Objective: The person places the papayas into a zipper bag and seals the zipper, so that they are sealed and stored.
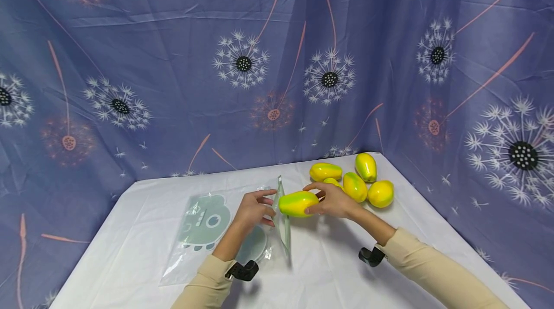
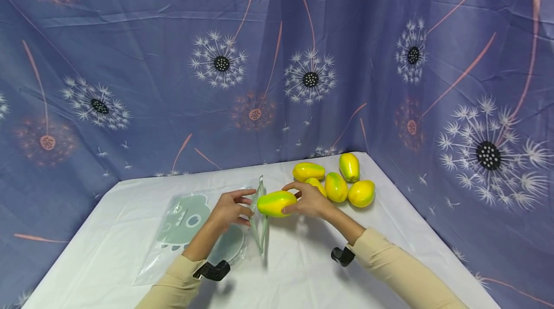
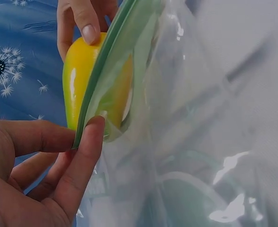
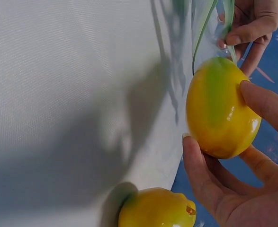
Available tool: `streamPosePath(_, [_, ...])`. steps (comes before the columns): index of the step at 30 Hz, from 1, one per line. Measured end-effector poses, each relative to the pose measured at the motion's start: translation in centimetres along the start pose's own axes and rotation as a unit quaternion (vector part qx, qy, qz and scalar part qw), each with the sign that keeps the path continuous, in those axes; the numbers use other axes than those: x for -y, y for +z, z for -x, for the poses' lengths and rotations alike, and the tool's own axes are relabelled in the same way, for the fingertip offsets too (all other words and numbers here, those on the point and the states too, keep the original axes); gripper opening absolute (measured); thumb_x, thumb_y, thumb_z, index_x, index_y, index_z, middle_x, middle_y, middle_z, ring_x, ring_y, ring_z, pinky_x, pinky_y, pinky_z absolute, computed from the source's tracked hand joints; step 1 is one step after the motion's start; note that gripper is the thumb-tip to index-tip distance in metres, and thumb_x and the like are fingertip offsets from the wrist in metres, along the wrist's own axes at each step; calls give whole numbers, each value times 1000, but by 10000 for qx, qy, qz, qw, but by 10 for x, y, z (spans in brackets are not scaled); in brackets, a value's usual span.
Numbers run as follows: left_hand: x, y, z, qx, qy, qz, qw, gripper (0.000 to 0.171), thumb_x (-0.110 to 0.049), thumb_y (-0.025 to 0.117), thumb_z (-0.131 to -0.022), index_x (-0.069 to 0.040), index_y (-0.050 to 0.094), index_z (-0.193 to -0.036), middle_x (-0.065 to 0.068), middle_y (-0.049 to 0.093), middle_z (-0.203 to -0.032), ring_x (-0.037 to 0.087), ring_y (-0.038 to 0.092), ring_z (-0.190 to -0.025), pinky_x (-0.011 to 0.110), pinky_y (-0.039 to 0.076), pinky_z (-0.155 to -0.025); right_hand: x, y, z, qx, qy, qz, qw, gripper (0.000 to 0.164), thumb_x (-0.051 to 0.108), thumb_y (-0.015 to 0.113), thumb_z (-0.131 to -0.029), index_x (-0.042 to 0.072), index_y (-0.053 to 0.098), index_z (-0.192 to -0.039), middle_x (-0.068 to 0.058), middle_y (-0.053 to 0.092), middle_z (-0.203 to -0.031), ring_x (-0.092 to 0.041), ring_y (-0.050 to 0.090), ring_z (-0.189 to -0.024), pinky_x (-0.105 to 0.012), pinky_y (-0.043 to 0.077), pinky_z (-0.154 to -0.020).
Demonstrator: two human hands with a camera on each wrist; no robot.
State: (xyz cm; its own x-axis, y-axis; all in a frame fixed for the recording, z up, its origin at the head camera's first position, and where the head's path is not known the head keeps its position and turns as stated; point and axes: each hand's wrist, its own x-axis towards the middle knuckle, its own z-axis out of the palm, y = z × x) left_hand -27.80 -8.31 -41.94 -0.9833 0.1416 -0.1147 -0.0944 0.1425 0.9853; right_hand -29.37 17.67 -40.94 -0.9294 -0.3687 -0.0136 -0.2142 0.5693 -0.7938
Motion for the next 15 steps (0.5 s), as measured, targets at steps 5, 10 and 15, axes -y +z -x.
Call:
streamPosePath(5, [6,-3,-7,33,-44,23,10000,65,17,69,-75,-4,65,-136,23,62,-115,23,65,-74,44,65,-59,-3,2,-2,-12,16,0,10000,66,24,88,-77,11,63,-136,-19,68,-123,-29,66,-108,-33,63,-72])
streamPosePath(10, [2,-3,-8,85,-86,-7,9999,64,16,69,-74,-5,66,-135,20,62,-114,22,66,-73,43,65,-60,-3,7,-5,-33,77,-154,9998,67,24,88,-77,10,62,-137,-20,68,-122,-28,68,-104,-33,63,-70])
streamPosePath(15, [-1,-2,-10,80,-147,-9,9999,65,16,69,-74,-5,66,-135,19,62,-113,21,66,-75,45,65,-62,-2,12,-9,-107,146,-367,9992,65,21,89,-76,6,61,-133,-22,68,-121,-24,69,-96,-33,63,-69])
